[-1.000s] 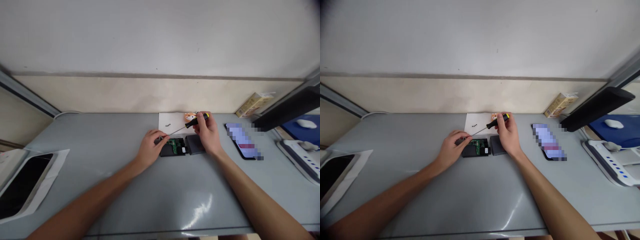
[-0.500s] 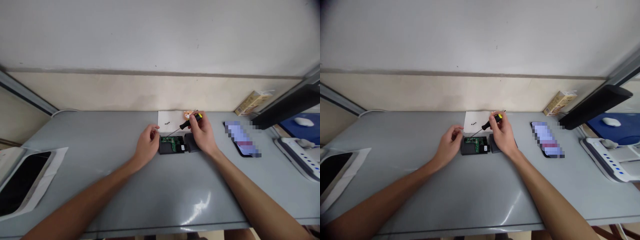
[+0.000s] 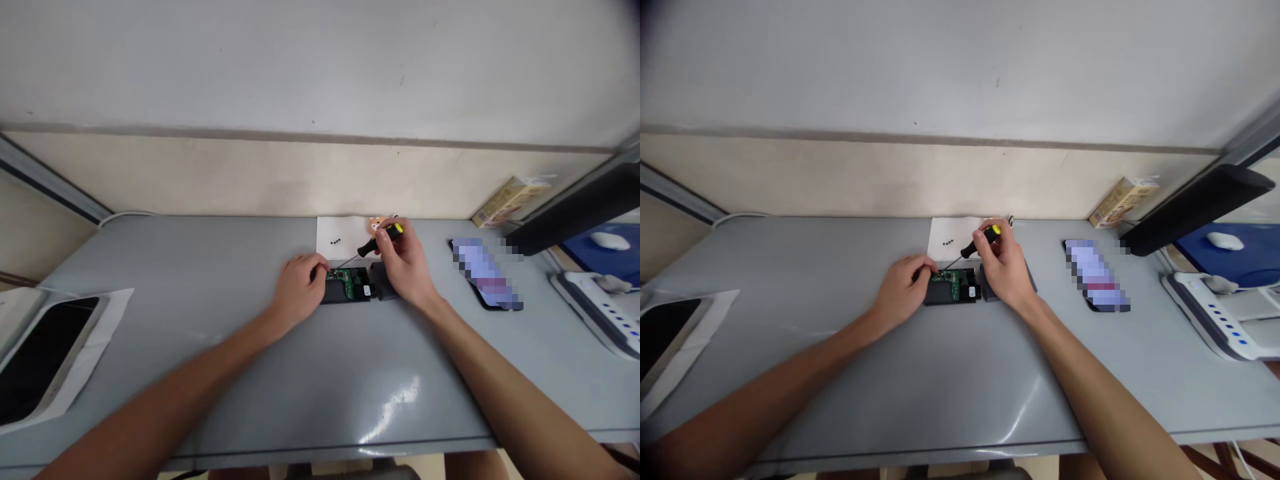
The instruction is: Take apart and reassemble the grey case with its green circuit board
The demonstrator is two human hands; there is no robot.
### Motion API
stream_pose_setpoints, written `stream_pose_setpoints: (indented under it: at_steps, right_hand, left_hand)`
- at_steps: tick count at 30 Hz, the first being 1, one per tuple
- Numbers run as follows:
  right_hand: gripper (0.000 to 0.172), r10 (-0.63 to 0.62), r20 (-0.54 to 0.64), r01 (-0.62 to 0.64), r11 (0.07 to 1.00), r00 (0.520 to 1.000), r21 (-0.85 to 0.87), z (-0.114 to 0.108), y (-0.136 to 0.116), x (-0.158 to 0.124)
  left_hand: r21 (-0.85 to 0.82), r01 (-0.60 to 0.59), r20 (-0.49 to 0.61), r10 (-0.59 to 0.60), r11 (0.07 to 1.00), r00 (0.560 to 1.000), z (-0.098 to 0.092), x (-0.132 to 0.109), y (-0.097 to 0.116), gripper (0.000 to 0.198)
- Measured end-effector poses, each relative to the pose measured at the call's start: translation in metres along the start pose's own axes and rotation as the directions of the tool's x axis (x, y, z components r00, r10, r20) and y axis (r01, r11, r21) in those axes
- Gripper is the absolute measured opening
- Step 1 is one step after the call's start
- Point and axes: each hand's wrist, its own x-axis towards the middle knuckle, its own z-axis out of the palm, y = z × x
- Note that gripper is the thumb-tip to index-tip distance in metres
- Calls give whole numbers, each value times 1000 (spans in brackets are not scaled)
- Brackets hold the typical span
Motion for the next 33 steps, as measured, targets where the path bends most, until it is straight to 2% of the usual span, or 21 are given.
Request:
stream_pose_setpoints:
  at_steps: [6,9,11,13,15,17,19,25,29,33]
  right_hand:
    - [25,-72,117,79,995,991,-63,7,-30,6]
    - [22,-108,189,114,993,976,-23,18,-43,14]
    - [22,-124,144,123,992,982,15,27,-45,18]
    - [23,-130,41,127,988,991,83,35,-41,20]
    - [23,-119,-7,118,967,993,228,42,-37,19]
    - [25,-82,35,63,920,996,388,46,-34,17]
    - [34,-29,80,-13,878,996,479,49,-35,15]
    - [54,80,119,-136,789,990,599,50,-44,14]
    - [42,131,56,-136,761,990,634,50,-43,16]
    - [52,145,0,-113,772,989,625,50,-40,16]
  left_hand:
    - [54,-57,3,57,997,998,1,1,2,22]
    - [48,-66,10,66,997,998,0,1,2,23]
    - [49,-61,9,61,997,998,0,1,2,23]
    - [49,-59,8,59,997,998,0,1,2,23]
    - [45,-67,12,66,997,998,0,1,1,23]
    - [39,-74,11,74,996,997,0,1,1,23]
    - [42,-75,11,75,996,997,0,1,1,23]
    - [49,-74,8,74,996,997,0,1,2,23]
    - [44,-73,5,73,996,997,-1,1,2,24]
    - [44,-58,6,57,997,998,-1,1,4,24]
